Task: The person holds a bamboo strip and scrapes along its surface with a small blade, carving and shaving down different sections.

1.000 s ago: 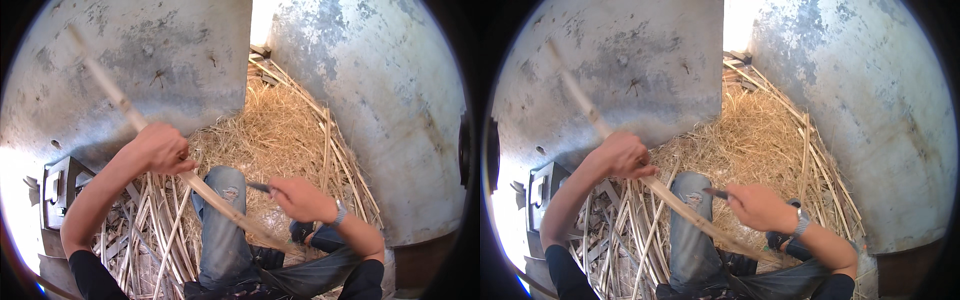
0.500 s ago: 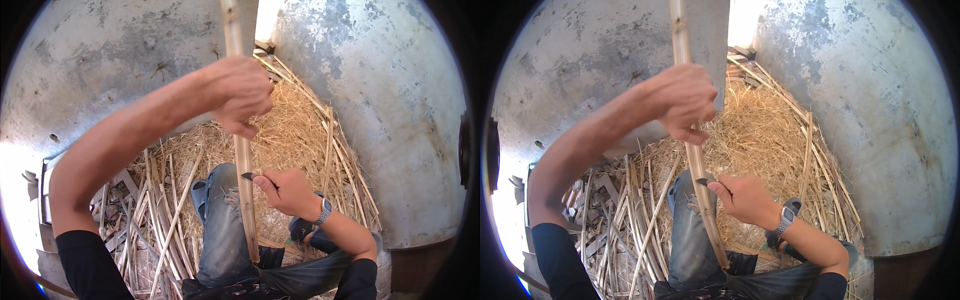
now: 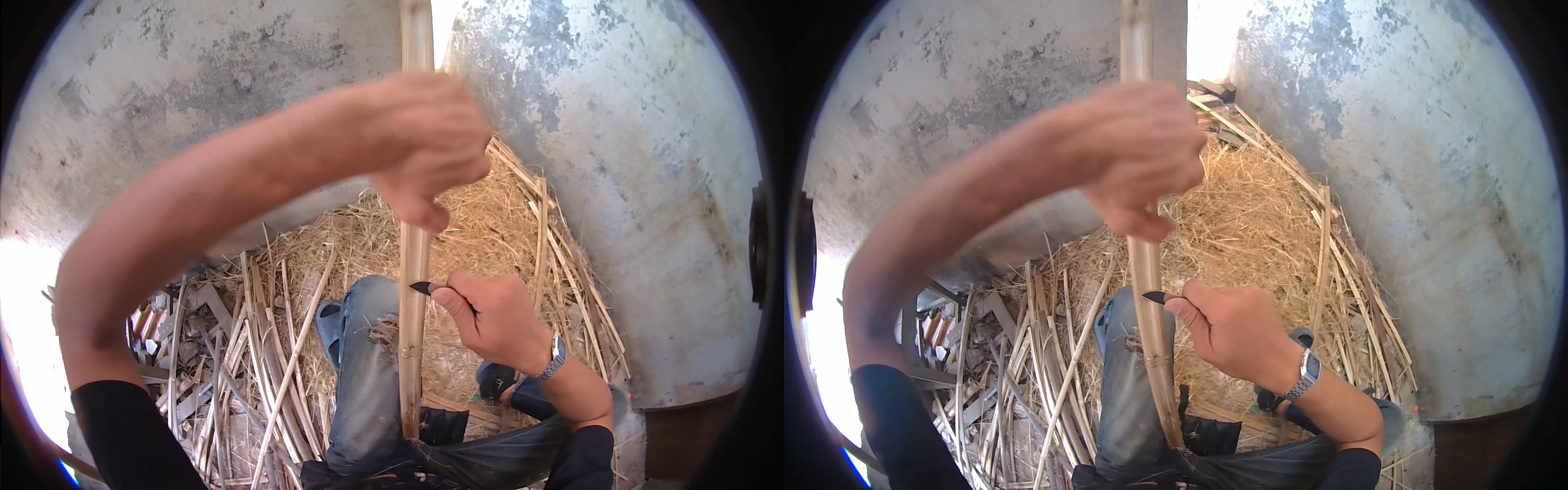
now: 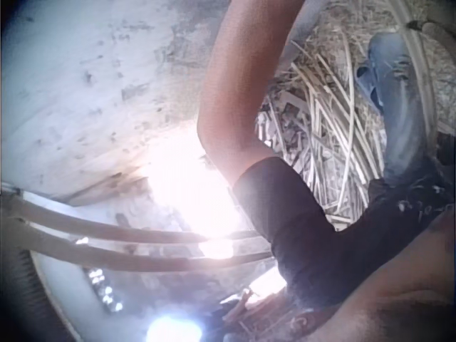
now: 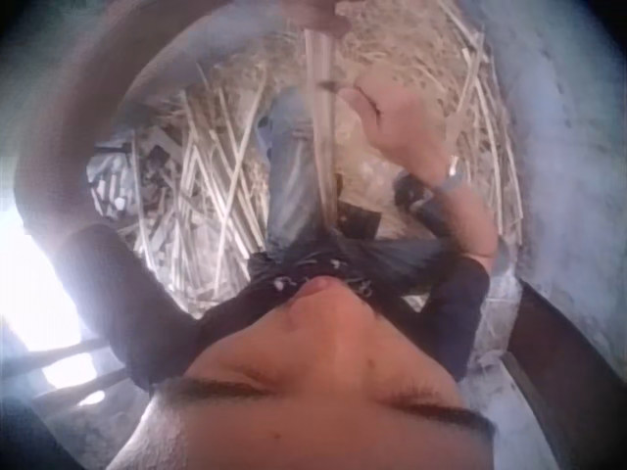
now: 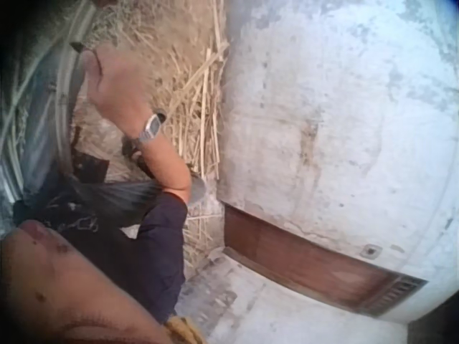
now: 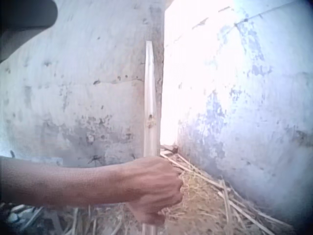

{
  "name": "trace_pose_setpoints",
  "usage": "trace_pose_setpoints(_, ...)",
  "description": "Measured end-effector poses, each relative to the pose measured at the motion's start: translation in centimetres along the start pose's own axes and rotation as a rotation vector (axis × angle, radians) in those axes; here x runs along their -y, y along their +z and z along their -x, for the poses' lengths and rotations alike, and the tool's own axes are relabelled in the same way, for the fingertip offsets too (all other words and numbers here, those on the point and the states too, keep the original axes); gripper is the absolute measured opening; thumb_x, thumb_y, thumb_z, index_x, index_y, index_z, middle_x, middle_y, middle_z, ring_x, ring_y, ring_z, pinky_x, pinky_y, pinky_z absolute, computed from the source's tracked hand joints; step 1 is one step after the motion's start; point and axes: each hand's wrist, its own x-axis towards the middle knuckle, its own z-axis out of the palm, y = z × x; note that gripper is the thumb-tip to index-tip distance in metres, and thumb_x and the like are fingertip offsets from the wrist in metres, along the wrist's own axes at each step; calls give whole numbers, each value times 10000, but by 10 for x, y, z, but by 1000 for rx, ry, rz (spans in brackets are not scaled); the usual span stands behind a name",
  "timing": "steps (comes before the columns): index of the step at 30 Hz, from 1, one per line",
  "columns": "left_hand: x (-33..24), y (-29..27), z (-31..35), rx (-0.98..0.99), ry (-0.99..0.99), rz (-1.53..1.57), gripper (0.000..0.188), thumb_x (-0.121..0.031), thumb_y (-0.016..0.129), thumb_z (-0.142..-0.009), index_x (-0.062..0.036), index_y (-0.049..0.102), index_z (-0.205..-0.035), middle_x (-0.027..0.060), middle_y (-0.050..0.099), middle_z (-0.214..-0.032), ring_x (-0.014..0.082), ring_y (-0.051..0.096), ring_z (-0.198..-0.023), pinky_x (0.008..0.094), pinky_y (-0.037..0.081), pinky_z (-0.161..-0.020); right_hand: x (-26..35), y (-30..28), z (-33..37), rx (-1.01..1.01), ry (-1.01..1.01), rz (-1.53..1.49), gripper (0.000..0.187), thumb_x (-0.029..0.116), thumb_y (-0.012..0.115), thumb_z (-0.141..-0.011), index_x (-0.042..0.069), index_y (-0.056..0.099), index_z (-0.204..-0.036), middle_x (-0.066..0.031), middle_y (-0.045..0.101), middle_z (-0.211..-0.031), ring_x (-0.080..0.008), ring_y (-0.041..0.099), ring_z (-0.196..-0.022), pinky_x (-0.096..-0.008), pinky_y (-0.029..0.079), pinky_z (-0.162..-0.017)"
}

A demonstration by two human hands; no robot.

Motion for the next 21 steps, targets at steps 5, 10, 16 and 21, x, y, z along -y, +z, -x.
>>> trace_pose_setpoints(5, -31, 63, -32, 47, 22, 101, 523, -492, 618, -842, -110, 532, -495, 1, 490, -468, 200, 504, -461, 401, 442, -464, -16, 12, 4, 54, -42, 208, 261, 269, 604, -1035, 72, 607, -863, -152, 602, -650, -374, 616, -590, -477, 447, -529)
trace_pose_setpoints(10, -31, 79, -42, -84, -3, 124, 483, -469, 628, -802, -94, 564, -505, 44, 494, -460, 259, 533, -480, 424, 464, -488, -23, 1, 9, 105, 17, 314, 320, 370, 576, -1044, 94, 610, -885, -117, 651, -644, -357, 640, -548, -474, 482, -499)
trace_pose_setpoints(16, -32, 100, -55, -111, -52, 156, 430, -464, 624, -797, -127, 624, -530, 45, 538, -486, 266, 560, -495, 426, 480, -504, -34, -2, 12, 148, 0, 462, 448, 443, 546, -1052, 113, 635, -763, -121, 601, -550, -350, 622, -494, -479, 454, -451)
trace_pose_setpoints(21, -32, 117, -64, -111, -76, 170, 342, -364, 598, -718, -142, 522, -468, -7, 447, -425, 230, 474, -419, 407, 403, -445, -44, 7, 6, 139, 26, 461, 484, 467, 520, -1057, 117, 643, -746, -129, 586, -531, -355, 609, -480, -478, 449, -448)
